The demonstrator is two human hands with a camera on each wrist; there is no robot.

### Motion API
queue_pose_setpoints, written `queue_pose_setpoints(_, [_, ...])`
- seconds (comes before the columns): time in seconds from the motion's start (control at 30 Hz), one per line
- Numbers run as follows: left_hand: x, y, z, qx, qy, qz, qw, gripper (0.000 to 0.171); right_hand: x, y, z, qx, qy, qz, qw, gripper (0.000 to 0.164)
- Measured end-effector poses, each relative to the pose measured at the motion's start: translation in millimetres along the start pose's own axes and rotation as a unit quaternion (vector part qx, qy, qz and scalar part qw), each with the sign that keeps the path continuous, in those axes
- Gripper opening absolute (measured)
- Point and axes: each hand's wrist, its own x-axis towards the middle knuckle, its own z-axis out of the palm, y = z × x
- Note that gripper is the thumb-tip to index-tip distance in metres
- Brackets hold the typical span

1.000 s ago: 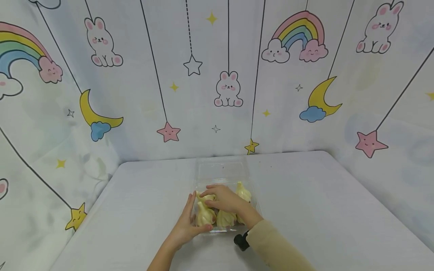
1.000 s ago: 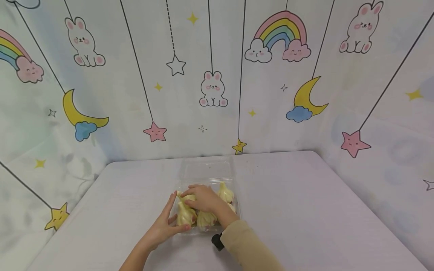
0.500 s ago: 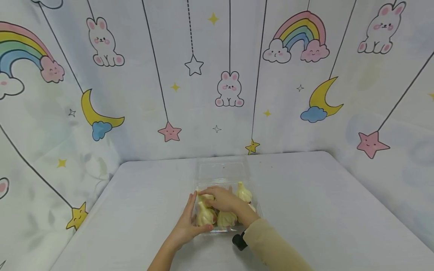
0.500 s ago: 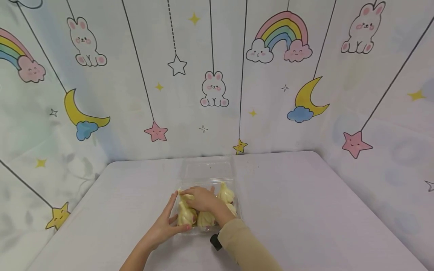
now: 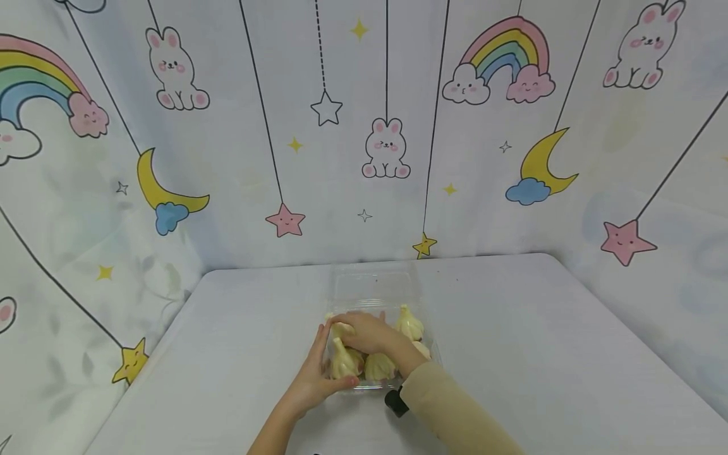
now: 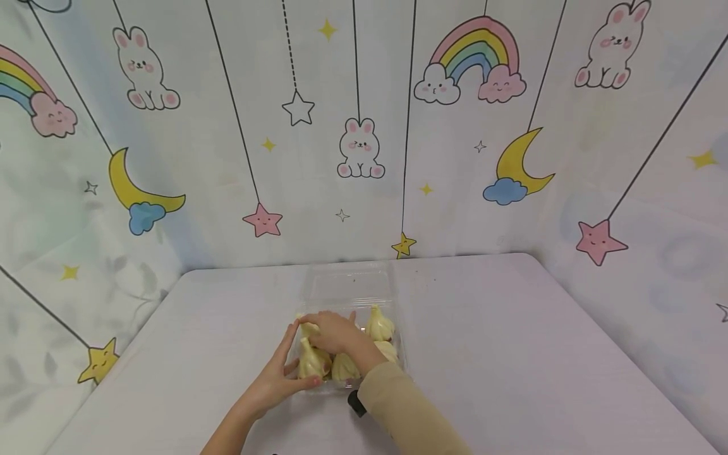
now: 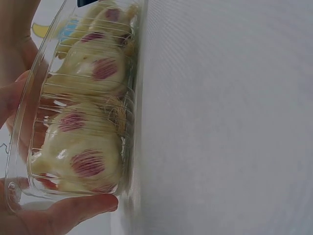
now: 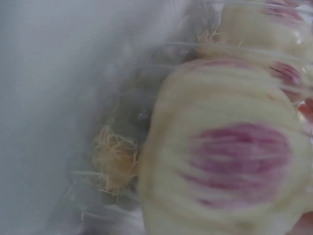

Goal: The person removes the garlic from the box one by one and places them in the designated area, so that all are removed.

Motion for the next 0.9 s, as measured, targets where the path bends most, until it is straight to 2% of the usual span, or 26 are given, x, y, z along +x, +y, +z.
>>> queue_pose_setpoints(0.47, [-1.6, 1.1, -1.5, -0.012, 0.004, -0.004, 0.9999, 0.112, 8, -4, 5, -0.012, 0.010, -0.002, 1.000, 0.053])
queue_pose_setpoints(0.8, [-0.7, 0.1, -0.6, -0.013, 0.007, 0.000, 0.9999, 0.111, 13, -5, 9, -0.075, 0.022, -0.011, 0.997, 0.053])
queue_pose_setpoints(0.9, [0.0, -0.7, 0.2, -0.012, 0.008, 0.001, 0.9999, 0.112, 13, -4, 10, -0.078, 0.023, -0.008, 0.997, 0.053])
